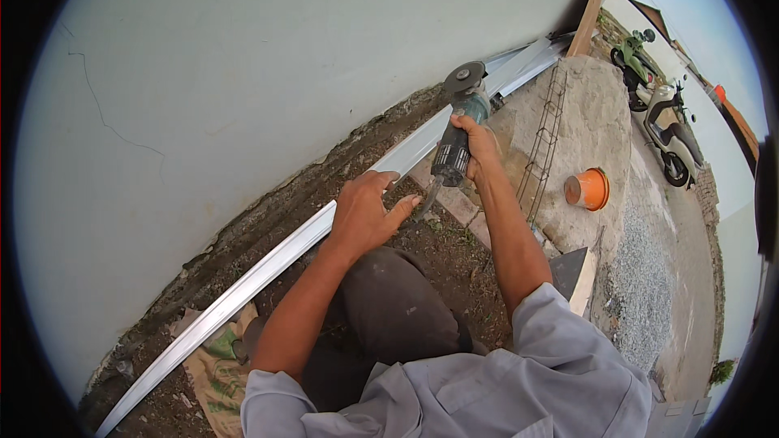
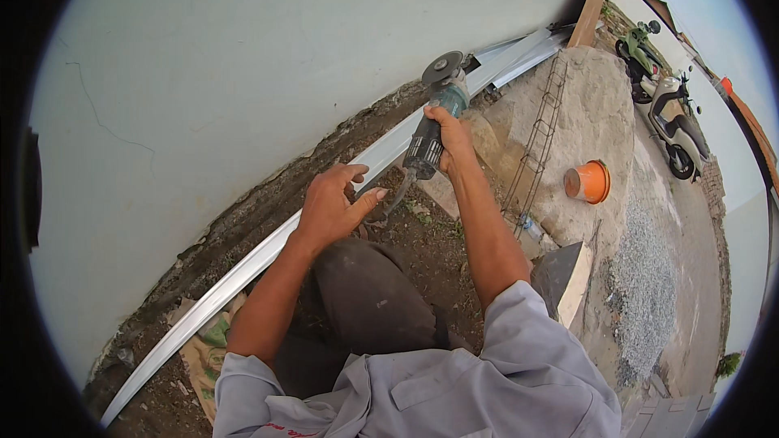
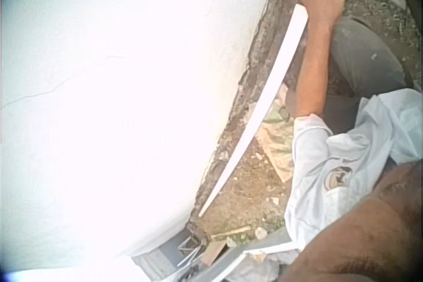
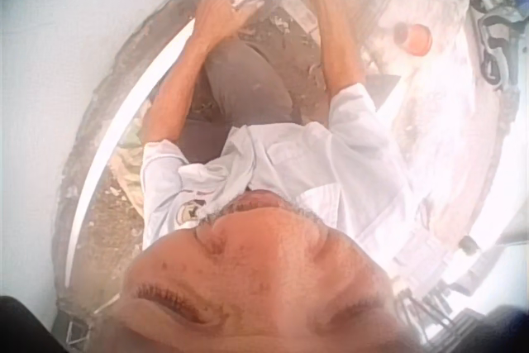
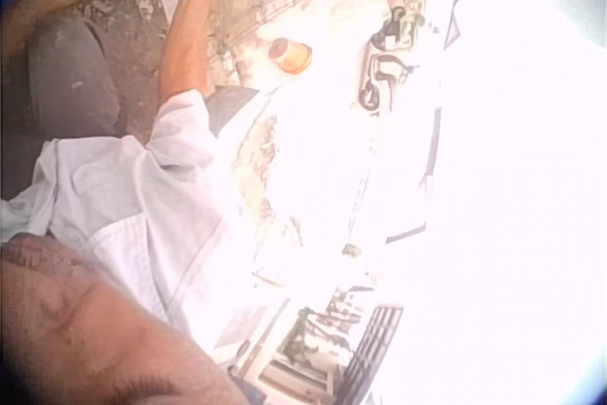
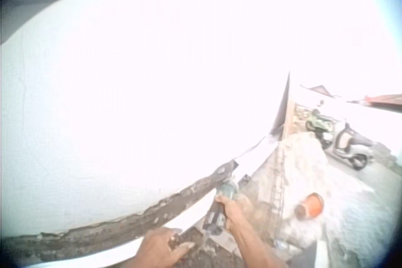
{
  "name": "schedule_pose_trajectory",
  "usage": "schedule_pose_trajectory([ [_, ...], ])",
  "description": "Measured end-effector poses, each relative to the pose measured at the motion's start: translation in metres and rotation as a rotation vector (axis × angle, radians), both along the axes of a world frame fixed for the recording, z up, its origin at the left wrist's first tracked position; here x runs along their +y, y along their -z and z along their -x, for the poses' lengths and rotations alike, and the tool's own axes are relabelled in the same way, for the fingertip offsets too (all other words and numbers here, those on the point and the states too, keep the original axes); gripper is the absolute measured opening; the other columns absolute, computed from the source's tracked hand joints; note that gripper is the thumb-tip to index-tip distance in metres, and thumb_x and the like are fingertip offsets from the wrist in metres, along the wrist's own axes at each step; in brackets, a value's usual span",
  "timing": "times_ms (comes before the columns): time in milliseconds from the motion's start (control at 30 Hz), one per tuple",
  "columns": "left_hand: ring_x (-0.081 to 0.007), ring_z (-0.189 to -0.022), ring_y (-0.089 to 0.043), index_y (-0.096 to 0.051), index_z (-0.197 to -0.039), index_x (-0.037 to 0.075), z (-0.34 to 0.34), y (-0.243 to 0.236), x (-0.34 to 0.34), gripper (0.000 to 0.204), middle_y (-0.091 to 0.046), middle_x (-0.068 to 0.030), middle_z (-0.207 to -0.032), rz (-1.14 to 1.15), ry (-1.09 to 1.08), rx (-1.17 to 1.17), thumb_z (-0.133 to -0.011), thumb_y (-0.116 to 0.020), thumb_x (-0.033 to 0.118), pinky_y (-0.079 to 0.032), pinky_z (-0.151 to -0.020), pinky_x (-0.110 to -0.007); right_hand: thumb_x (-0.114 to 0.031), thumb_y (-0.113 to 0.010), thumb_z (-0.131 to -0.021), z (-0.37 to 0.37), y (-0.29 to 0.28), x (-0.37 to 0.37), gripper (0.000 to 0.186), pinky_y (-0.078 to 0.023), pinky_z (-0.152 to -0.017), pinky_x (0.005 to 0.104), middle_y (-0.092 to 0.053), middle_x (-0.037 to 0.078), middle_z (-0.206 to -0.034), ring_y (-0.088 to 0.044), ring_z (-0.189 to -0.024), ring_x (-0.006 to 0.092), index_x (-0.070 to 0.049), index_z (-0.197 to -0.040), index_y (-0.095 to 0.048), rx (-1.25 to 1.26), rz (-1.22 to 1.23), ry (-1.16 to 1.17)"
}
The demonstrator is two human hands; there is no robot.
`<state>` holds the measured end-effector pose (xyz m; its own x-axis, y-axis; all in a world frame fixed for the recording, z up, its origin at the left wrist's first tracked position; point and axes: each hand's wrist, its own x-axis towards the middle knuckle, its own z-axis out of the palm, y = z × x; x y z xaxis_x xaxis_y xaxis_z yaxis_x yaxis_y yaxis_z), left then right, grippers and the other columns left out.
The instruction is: The worker measures, marks, and cuts aluminum or metal trim using a tape measure, chalk/pencil, and an angle grinder.
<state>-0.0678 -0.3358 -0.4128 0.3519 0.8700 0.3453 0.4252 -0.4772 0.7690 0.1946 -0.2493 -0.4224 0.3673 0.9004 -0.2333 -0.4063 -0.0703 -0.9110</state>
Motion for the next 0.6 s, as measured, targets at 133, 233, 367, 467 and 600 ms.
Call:
schedule_pose_trajectory([
  [133, -0.0341, -0.083, -0.066, -0.069, -0.109, -0.005, -0.046, 0.0, 0.002, 0.049, -0.069, -0.0189, -0.091, -0.282, -0.004, 0.133, -0.078, -0.083, 0.03, -0.052, -0.077, -0.042, -0.015, -0.077, -0.082, 0.017, 0.002, -0.002, 0.026, -0.057, -0.049, 0.0394, -0.063, 0.01, -0.074, -0.066, -0.056, 0.0241, 0.0, -0.094, -0.059, 0.066, 0.003, -0.03],
  [233, -0.0332, -0.081, -0.065, -0.069, -0.104, -0.003, -0.048, 0.011, 0.013, 0.045, -0.066, -0.0158, -0.085, -0.391, -0.041, 0.173, -0.077, -0.083, 0.029, -0.051, -0.075, -0.043, -0.017, -0.076, -0.083, 0.025, 0.006, -0.004, 0.029, -0.059, -0.05, 0.041, -0.063, 0.012, -0.075, -0.068, -0.058, 0.0268, -0.002, -0.098, -0.057, 0.08, 0.007, -0.058],
  [367, -0.0303, -0.079, -0.064, -0.068, -0.101, 0.0, -0.043, 0.017, 0.011, 0.04, -0.064, -0.0122, -0.082, -0.514, -0.025, 0.188, -0.076, -0.083, 0.027, -0.051, -0.073, -0.043, -0.018, -0.077, -0.083, 0.03, 0.008, -0.012, 0.03, -0.06, -0.051, 0.0407, -0.063, 0.012, -0.075, -0.069, -0.061, 0.0269, -0.001, -0.098, -0.056, 0.066, -0.022, -0.079],
  [467, -0.0297, -0.079, -0.064, -0.068, -0.1, 0.0, -0.046, 0.024, 0.013, 0.039, -0.063, -0.0106, -0.082, -0.56, -0.02, 0.207, -0.075, -0.082, 0.026, -0.051, -0.072, -0.043, -0.019, -0.077, -0.083, 0.032, 0.012, -0.014, 0.031, -0.06, -0.051, 0.0405, -0.063, 0.013, -0.076, -0.07, -0.062, 0.0274, -0.001, -0.098, -0.056, 0.07, -0.032, -0.054],
  [600, -0.0303, -0.085, -0.066, -0.068, -0.106, -0.002, -0.043, 0.02, 0.015, 0.046, -0.066, -0.0131, -0.09, -0.479, 0.012, 0.259, -0.079, -0.081, 0.033, -0.052, -0.076, -0.042, -0.018, -0.076, -0.084, 0.031, 0.014, -0.017, 0.03, -0.06, -0.052, 0.0412, -0.064, 0.014, -0.079, -0.07, -0.063, 0.0283, -0.001, -0.098, -0.056, 0.125, -0.033, -0.037],
])
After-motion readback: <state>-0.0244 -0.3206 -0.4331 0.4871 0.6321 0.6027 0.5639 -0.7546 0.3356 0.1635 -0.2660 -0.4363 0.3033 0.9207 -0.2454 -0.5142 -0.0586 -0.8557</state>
